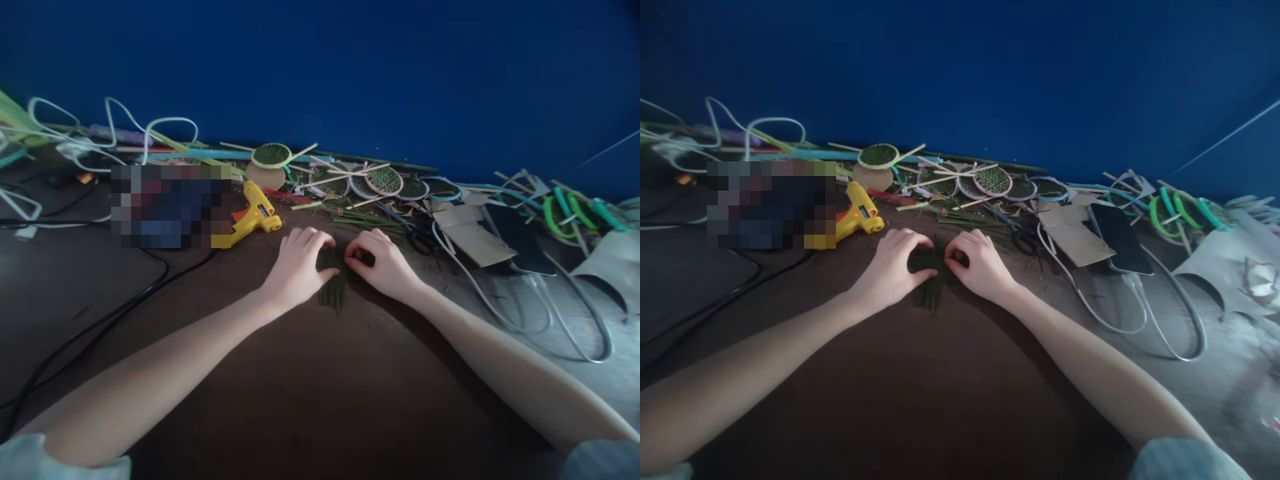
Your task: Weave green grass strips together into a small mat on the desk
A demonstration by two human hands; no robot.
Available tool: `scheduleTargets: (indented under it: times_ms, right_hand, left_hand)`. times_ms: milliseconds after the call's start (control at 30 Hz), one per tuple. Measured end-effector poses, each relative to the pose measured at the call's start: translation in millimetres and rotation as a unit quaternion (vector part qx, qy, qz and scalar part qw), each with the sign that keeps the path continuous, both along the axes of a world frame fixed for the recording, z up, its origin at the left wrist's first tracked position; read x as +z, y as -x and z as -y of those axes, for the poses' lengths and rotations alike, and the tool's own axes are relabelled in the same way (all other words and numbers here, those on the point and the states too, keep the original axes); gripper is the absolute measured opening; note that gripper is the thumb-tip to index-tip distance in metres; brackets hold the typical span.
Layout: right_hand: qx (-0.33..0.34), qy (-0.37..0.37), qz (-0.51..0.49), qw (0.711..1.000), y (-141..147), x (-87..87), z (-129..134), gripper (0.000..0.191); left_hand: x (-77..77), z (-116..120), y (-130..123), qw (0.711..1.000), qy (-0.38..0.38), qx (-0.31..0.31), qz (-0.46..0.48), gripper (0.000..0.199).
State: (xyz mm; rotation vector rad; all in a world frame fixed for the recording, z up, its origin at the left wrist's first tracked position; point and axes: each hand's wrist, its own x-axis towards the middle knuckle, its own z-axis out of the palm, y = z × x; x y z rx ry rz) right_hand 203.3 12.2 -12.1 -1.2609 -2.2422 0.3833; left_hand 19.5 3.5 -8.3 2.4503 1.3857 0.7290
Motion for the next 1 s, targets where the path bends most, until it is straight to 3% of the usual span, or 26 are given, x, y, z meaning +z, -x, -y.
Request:
scheduleTargets:
  times_ms: [200,1000]
  right_hand:
    - [0.036,-0.042,0.01,0.998,-0.4,1.5,4.6,0.006]
    - [0.053,-0.016,0.025,0.998,0.4,0.1,2.2,0.007]
  left_hand:
    - [-4.5,-0.9,0.3,0.999,-0.015,0.022,-0.04,0.027]
    - [-4.1,-0.6,-0.5,0.998,-0.012,0.039,-0.046,0.026]
